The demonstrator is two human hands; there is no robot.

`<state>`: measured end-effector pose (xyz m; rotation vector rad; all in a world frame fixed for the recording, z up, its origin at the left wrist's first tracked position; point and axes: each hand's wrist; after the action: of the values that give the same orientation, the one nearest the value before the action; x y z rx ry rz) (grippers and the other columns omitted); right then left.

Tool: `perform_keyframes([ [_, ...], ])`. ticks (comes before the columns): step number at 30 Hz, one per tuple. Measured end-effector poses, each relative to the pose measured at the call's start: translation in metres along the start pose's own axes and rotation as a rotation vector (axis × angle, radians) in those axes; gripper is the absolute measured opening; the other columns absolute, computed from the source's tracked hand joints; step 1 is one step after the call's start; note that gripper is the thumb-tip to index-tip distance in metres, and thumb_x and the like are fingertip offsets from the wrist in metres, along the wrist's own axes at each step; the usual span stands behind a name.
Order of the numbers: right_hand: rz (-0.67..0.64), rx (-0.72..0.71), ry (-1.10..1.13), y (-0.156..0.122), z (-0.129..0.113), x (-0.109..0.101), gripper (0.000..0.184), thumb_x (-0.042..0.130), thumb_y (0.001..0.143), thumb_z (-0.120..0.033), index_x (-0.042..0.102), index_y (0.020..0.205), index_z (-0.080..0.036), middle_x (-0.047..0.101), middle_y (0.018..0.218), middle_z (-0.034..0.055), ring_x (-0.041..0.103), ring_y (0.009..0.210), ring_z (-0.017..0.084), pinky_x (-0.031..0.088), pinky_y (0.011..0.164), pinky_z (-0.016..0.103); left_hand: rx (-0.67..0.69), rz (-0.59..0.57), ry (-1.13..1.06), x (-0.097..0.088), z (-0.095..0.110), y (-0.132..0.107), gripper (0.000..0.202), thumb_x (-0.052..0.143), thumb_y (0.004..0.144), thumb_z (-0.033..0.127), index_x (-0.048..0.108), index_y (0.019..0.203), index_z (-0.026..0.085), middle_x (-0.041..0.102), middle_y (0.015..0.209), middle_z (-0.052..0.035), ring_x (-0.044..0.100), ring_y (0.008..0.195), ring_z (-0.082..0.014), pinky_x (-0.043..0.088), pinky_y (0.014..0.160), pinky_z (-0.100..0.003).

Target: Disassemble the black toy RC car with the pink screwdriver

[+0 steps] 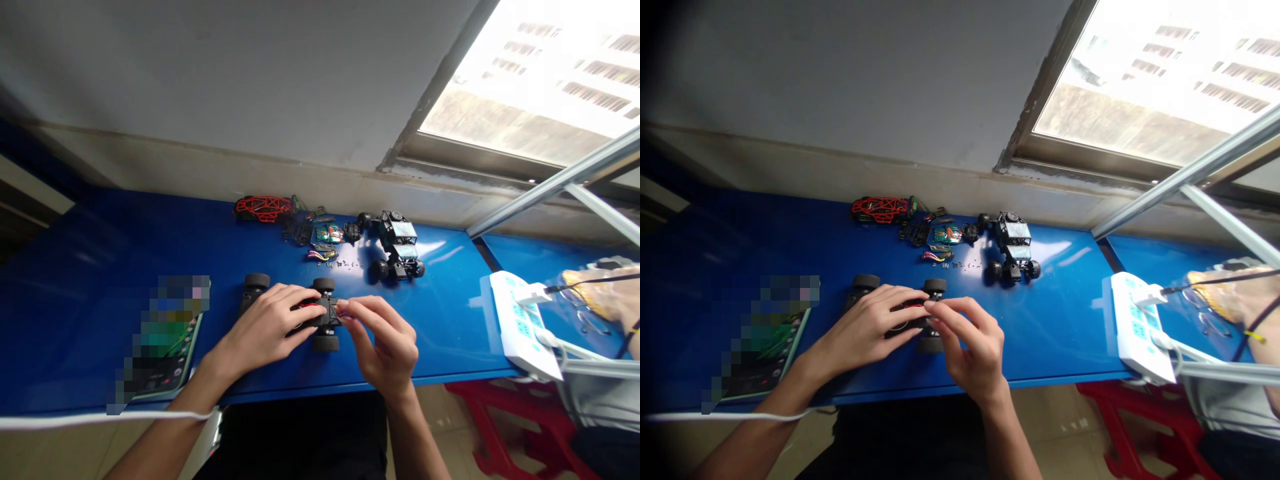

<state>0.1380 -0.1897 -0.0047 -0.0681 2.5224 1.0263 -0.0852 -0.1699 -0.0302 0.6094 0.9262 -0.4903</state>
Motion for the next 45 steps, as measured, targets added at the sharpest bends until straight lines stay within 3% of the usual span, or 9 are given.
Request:
perform_keyframes([
  [6,0.131,0.052,-0.069,0.002,0.005,0.003,0.027,0.076,0.088,-0.006,0.078,0.107,-0.026,0.063,0.084,0.0029,0.062,0.074,0.017,0.054,0.062,0.03,-0.007,-0.011,-0.004,0.0,-0.001,0.0,0.027,0.063,0.1,0.025,0.069,0.126,0.029,0.066,0.138,-0.0047,0.061,0.126,-0.0257,0.048,0.103,-0.043],
  [11,-0.09,0.054,0.053,0.003,0.0,-0.002,0.053,0.053,0.097,0.001,0.065,0.141,-0.026,0.07,0.133,0.0118,0.069,0.12,0.024,0.06,0.099,0.041,-0.009,-0.01,-0.011,0.0,0.0,0.001,0.027,0.063,0.1,0.025,0.068,0.126,0.029,0.066,0.138,-0.0047,0.061,0.125,-0.0248,0.048,0.103,-0.041],
  [13,-0.099,0.049,0.102,0.0,-0.001,-0.001,0.058,0.049,0.097,0.004,0.06,0.146,-0.026,0.07,0.137,0.0112,0.069,0.124,0.025,0.059,0.104,0.043,-0.006,-0.011,-0.013,0.0,0.0,0.002,0.028,0.063,0.1,0.025,0.068,0.127,0.029,0.066,0.137,-0.0046,0.062,0.125,-0.0248,0.048,0.103,-0.041],
  [20,0.09,0.018,0.025,-0.004,0.004,0.009,0.052,0.064,0.09,0.005,0.072,0.129,-0.027,0.075,0.101,0.006,0.07,0.085,0.018,0.06,0.072,0.032,-0.012,-0.031,-0.011,0.0,0.0,0.001,0.028,0.063,0.1,0.025,0.067,0.128,0.03,0.065,0.139,-0.0049,0.061,0.126,-0.0256,0.047,0.102,-0.043],
  [26,0.104,0.035,0.022,0.003,0.006,0.006,0.032,0.076,0.088,-0.004,0.076,0.112,-0.026,0.067,0.085,0.0025,0.06,0.071,0.016,0.053,0.061,0.03,-0.005,-0.011,-0.003,0.0,0.0,0.0,0.029,0.063,0.1,0.025,0.067,0.129,0.029,0.066,0.139,-0.0053,0.061,0.126,-0.0263,0.047,0.103,-0.044],
  [30,-0.049,0.047,0.043,0.004,0.004,-0.002,0.038,0.064,0.095,-0.004,0.072,0.126,-0.025,0.072,0.11,0.0089,0.071,0.097,0.021,0.061,0.082,0.035,-0.01,-0.018,-0.014,0.0,0.0,0.001,0.029,0.062,0.101,0.026,0.066,0.129,0.029,0.066,0.139,-0.0048,0.06,0.126,-0.0254,0.047,0.103,-0.043],
  [34,-0.135,0.051,0.105,0.0,0.003,-0.004,0.053,0.049,0.099,0.0,0.06,0.145,-0.025,0.071,0.134,0.0121,0.069,0.124,0.025,0.059,0.102,0.044,-0.016,-0.02,-0.029,-0.001,0.0,0.002,0.027,0.062,0.101,0.025,0.068,0.126,0.029,0.066,0.138,-0.0049,0.061,0.125,-0.0248,0.047,0.102,-0.042],
  [39,0.003,0.028,0.069,-0.004,0.005,-0.002,0.052,0.059,0.094,0.004,0.068,0.136,-0.026,0.078,0.112,0.0082,0.075,0.099,0.021,0.064,0.084,0.036,-0.009,-0.02,-0.016,0.0,0.0,0.001,0.03,0.063,0.101,0.025,0.067,0.13,0.03,0.066,0.138,-0.0053,0.061,0.126,-0.0257,0.048,0.102,-0.043],
  [45,0.087,0.019,-0.021,-0.002,0.006,0.001,0.032,0.073,0.088,-0.002,0.076,0.11,-0.025,0.071,0.087,0.0038,0.064,0.073,0.016,0.057,0.065,0.032,-0.016,-0.008,-0.01,0.001,0.0,0.001,0.028,0.063,0.1,0.026,0.069,0.127,0.029,0.066,0.138,-0.0052,0.062,0.124,-0.0259,0.048,0.102,-0.043],
])
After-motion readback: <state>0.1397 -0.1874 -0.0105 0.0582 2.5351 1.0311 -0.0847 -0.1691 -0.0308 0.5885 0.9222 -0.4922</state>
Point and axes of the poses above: each hand's wrist, its own y-axis towards the middle knuckle, its own x-axis out of the palm, z = x × y
